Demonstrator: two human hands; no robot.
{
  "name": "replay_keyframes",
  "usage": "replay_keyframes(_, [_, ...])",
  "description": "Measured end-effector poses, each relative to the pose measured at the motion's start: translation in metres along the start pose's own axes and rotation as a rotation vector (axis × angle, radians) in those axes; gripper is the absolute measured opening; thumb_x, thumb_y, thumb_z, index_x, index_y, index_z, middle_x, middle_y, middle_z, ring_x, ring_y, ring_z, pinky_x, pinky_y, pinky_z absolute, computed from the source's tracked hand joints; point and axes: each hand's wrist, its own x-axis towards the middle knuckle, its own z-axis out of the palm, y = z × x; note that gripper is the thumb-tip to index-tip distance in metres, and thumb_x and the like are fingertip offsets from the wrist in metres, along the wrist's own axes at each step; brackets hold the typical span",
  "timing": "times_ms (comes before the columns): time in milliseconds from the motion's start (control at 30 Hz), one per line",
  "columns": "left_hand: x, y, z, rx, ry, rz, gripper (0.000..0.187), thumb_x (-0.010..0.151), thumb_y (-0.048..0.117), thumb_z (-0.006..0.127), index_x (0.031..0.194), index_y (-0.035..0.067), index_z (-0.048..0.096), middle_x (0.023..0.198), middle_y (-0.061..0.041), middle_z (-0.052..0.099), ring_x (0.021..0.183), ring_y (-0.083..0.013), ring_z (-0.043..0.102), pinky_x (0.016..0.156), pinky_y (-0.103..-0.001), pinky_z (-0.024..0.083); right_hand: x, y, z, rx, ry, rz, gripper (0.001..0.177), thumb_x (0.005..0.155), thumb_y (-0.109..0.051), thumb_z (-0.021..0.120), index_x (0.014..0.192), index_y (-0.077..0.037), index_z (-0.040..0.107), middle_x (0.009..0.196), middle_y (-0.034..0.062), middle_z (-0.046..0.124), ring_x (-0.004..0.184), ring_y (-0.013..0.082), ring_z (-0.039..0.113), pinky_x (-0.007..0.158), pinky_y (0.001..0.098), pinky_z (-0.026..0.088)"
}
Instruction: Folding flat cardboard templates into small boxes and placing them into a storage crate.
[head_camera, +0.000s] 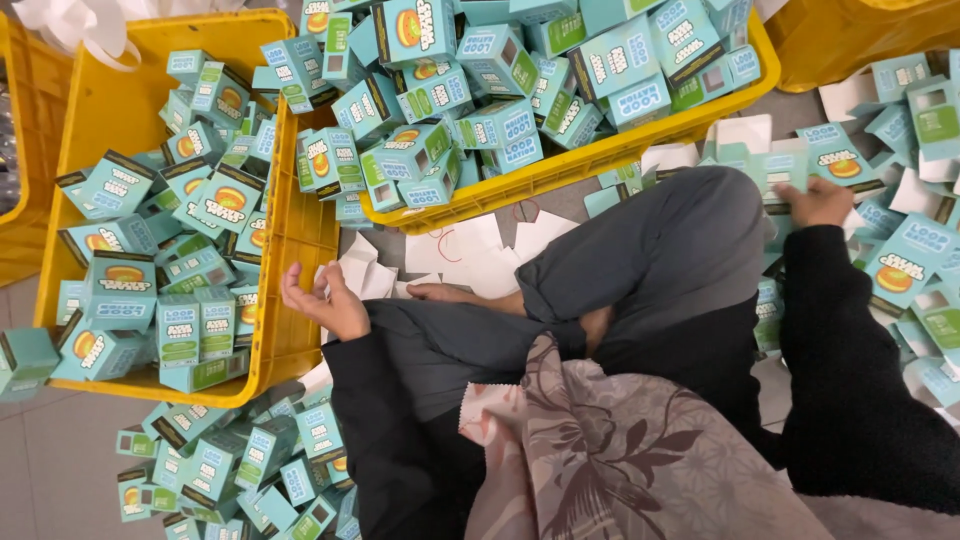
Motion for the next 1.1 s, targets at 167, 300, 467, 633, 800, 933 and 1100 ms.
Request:
replay_keyframes(167, [-0.005, 0.018, 0.003, 0.049, -0.028, 0.038, 0.042, 0.093, 0.003, 0.067, 0.131, 0.007, 0.047, 0.14, -0.012, 0.038, 0.095, -0.0219, 0.06, 0.085, -0.033, 0.052, 0.013, 0.018, -0.051, -0.216, 0.282, -0.551, 0.027, 0.097, 0.003, 0.091, 0.099, -0.003, 0.065, 0.093, 0.01, 0.065, 0.074, 0.0205, 0.059, 0.072, 0.0335, 0.057])
replay_keyframes(300, [-0.037, 0.083, 0.029, 0.109, -0.094, 0.185, 0.046, 0.085, -0.005, 0.064, 0.124, 0.01, 0.047, 0.14, -0.013, 0.045, 0.108, -0.0237, 0.061, 0.082, -0.035, 0.054, -0.078, -0.114, -0.094, 0.248, 0.424, -0.962, 0.014, 0.119, 0.014, 0.056, 0.126, 0.025, 0.06, 0.111, 0.0382, 0.067, 0.089, 0.0447, 0.072, 0.08, 0.0507, 0.065])
replay_keyframes(467, [-0.119, 0.168, 0.073, -0.21, -0.455, 0.042, 0.057, 0.087, 0.001, 0.066, 0.139, 0.007, 0.045, 0.141, -0.013, 0.051, 0.12, -0.026, 0.059, 0.099, -0.036, 0.051, -0.159, -0.188, -0.057, 0.536, 0.171, -0.756, 0.033, 0.114, 0.012, 0.062, 0.142, 0.007, 0.044, 0.125, 0.0178, 0.052, 0.106, 0.0262, 0.055, 0.096, 0.0377, 0.05])
replay_keyframes(633, [-0.161, 0.178, 0.091, -0.63, -0.819, -0.241, 0.079, 0.093, 0.025, 0.074, 0.158, 0.001, 0.036, 0.156, -0.02, 0.045, 0.139, -0.0358, 0.048, 0.111, -0.051, 0.041, -0.28, -0.295, -0.026, 0.853, -0.318, -0.485, 0.017, 0.099, -0.011, 0.077, 0.113, -0.01, 0.067, 0.082, -0.0081, 0.057, 0.074, -0.0011, 0.048, 0.074, 0.0161, 0.038])
replay_keyframes(800, [-0.204, 0.08, 0.073, -0.961, -0.833, -0.622, 0.061, 0.086, 0.003, 0.067, 0.145, -0.001, 0.05, 0.135, -0.011, 0.062, 0.116, -0.0278, 0.065, 0.095, -0.049, 0.056, -0.316, -0.267, 0.011, 0.731, -0.738, -0.54, 0.045, 0.102, -0.019, 0.061, 0.143, -0.001, 0.062, 0.13, 0.0176, 0.071, 0.114, 0.0163, 0.058, 0.103, 0.0416, 0.048])
replay_keyframes(933, [-0.203, 0.083, 0.08, -0.872, -0.849, -0.53, 0.064, 0.082, 0.006, 0.072, 0.143, -0.002, 0.054, 0.142, -0.018, 0.06, 0.121, -0.0321, 0.06, 0.095, -0.053, 0.053, -0.342, -0.277, 0.013, 0.724, -0.816, -0.72, 0.046, 0.109, -0.018, 0.045, 0.151, 0.001, 0.05, 0.146, 0.0276, 0.056, 0.136, 0.0326, 0.049, 0.115, 0.0576, 0.037])
replay_keyframes(1100, [-0.142, 0.183, 0.082, -0.788, -0.715, -0.217, 0.083, 0.069, 0.054, 0.094, 0.123, 0.0, 0.06, 0.101, -0.008, 0.069, 0.092, -0.013, 0.061, 0.086, -0.03, 0.052, -0.343, -0.282, 0.007, 0.562, -0.71, -0.943, 0.043, 0.108, -0.01, 0.045, 0.148, 0.001, 0.057, 0.132, 0.0227, 0.057, 0.115, 0.0369, 0.06, 0.102, 0.0489, 0.046])
